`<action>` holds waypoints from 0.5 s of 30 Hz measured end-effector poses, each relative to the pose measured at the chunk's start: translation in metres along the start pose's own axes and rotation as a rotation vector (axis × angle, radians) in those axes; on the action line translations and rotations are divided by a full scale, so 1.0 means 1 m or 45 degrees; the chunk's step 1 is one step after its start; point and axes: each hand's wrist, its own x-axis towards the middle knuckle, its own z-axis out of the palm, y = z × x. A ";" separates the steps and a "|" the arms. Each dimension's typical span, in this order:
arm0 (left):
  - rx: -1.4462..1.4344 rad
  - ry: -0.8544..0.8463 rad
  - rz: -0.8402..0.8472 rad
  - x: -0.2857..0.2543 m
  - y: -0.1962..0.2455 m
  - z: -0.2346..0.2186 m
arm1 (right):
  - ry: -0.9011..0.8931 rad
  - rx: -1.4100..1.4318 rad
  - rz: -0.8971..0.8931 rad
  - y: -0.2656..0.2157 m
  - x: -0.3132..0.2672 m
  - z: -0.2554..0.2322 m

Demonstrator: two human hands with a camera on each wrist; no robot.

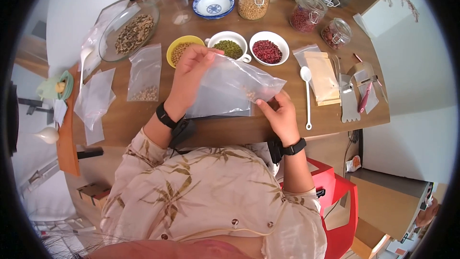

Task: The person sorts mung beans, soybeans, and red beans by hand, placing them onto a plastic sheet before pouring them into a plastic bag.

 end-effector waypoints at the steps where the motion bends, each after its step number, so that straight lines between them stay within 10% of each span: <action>1: 0.005 0.011 -0.001 0.000 -0.002 0.000 | 0.018 -0.034 -0.014 -0.002 0.001 0.001; 15: 0.023 0.015 -0.144 -0.015 -0.018 -0.016 | 0.167 -0.118 -0.076 0.000 0.007 0.002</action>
